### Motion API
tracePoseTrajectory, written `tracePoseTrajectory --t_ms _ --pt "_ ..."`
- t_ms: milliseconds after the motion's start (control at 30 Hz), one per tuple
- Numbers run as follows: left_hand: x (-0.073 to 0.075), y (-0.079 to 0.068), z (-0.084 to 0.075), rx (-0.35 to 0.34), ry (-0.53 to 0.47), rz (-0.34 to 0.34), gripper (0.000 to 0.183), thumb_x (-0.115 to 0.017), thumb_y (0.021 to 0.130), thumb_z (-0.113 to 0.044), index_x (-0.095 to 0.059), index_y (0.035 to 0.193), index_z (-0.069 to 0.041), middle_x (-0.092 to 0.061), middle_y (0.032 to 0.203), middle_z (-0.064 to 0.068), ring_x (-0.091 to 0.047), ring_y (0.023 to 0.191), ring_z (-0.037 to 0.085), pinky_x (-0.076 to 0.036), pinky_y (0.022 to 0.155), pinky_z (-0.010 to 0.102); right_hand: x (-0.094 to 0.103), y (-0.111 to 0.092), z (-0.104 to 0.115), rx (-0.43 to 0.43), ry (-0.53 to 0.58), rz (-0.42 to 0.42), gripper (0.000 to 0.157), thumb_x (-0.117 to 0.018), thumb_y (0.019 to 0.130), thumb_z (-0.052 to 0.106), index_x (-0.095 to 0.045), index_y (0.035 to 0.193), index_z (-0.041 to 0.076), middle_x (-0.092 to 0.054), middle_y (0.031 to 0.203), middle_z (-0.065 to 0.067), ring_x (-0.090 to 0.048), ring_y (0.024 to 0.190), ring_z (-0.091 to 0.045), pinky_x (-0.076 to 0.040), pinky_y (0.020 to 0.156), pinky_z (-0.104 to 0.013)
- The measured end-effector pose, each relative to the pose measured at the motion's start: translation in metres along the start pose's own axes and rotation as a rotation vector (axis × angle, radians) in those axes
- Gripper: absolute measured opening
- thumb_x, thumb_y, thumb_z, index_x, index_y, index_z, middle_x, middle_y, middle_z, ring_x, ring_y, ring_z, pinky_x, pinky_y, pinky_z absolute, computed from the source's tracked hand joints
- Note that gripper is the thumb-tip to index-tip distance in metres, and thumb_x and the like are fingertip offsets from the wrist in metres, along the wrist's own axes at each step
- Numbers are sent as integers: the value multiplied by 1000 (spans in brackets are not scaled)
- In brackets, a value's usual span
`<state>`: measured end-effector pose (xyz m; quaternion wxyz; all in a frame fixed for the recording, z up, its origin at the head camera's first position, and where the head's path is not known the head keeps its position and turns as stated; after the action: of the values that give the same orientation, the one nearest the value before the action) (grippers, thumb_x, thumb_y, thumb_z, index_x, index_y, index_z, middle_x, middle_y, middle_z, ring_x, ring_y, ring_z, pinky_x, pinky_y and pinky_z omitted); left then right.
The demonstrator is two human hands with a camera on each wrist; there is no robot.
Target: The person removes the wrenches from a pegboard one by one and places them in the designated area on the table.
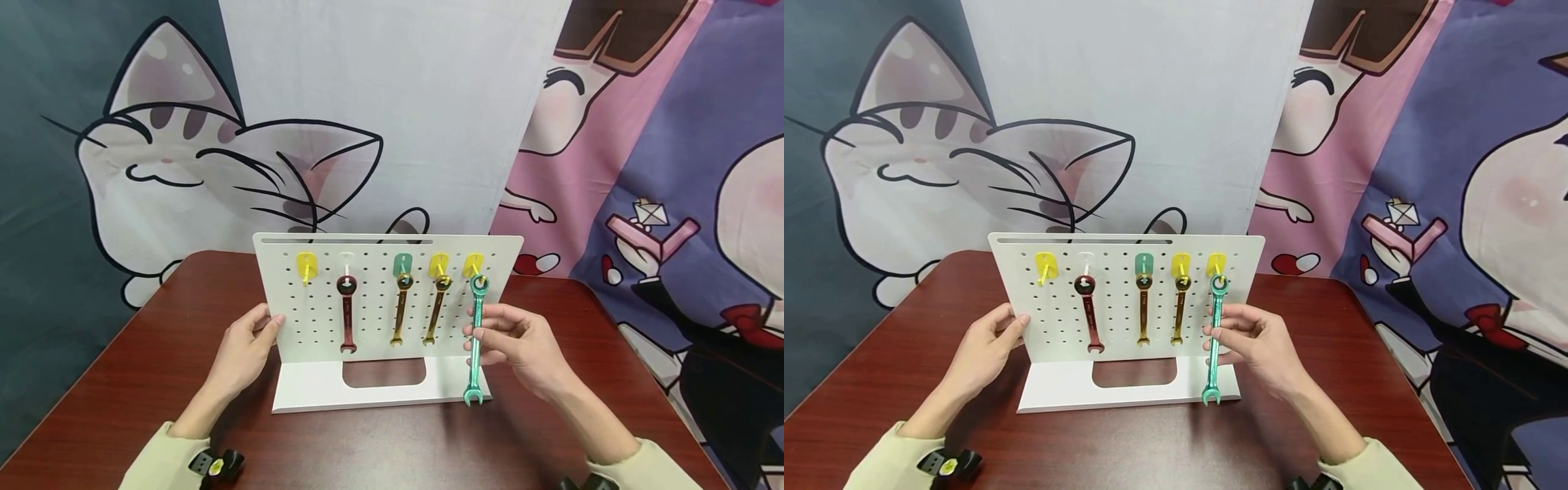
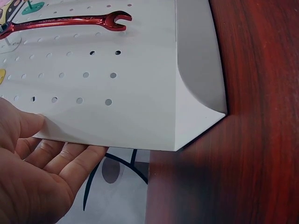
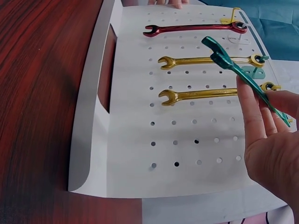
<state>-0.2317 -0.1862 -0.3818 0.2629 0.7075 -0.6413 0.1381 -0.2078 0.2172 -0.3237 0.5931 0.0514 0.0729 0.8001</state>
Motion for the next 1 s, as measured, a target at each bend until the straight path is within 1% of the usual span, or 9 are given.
tracePoseTrajectory --t_ms 200,300,433,567,667,800,1000 --pt "1 0 -1 -6 3 0 22 -57 111 -22 -68 120 -5 -77 117 16 -62 88 17 -47 71 23 -2 0 5 16 38 25 31 -65 97 -12 -76 115 11 -81 98 -4 -80 81 -18 -65 71 -43" --pt "1 0 -2 -8 0 1 22 -57 111 -21 -68 120 -5 -77 117 17 -62 87 18 -47 71 23 -2 1 7 8 46 23 30 -65 98 -11 -76 115 11 -81 99 -4 -80 82 -18 -65 72 -43" --pt "0 0 -1 -10 -1 6 23 -56 111 -21 -68 122 -5 -77 120 17 -65 91 20 -49 73 22 -1 1 8 -7 44 18 31 -64 99 -10 -76 116 12 -81 99 -3 -80 82 -17 -65 72 -43" --pt "0 -1 -1 -7 -4 12 24 -56 111 -22 -68 124 -5 -76 122 18 -68 95 20 -51 75 22 0 1 11 -1 47 17 30 -63 99 -10 -76 117 11 -81 99 -2 -79 82 -17 -65 73 -43" --pt "0 -1 -1 -5 -5 14 24 -56 111 -21 -67 125 -4 -76 123 19 -69 97 20 -52 76 21 0 0 15 9 54 11 31 -63 99 -11 -76 116 11 -81 99 -2 -79 82 -17 -65 73 -43" --pt "0 -1 -1 -6 -1 12 23 -56 111 -21 -67 123 -4 -76 121 19 -67 95 20 -51 75 21 3 -1 19 18 69 0 31 -62 99 -12 -76 116 11 -81 101 -3 -80 84 -17 -65 73 -43" --pt "1 0 -1 -10 -5 13 24 -56 111 -21 -67 125 -4 -76 122 19 -69 97 18 -52 76 20 11 -3 19 12 75 -31 29 -63 99 -11 -74 119 7 -81 101 -6 -79 86 -17 -65 73 -43"
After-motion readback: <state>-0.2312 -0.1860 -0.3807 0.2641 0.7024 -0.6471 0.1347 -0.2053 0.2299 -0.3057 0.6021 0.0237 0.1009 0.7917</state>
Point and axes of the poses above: each hand's wrist, its own y-axis towards the middle knuckle, its own x-axis out of the back of the hand, z = x × y, the point moved 7 cm from there along y, towards the middle knuckle
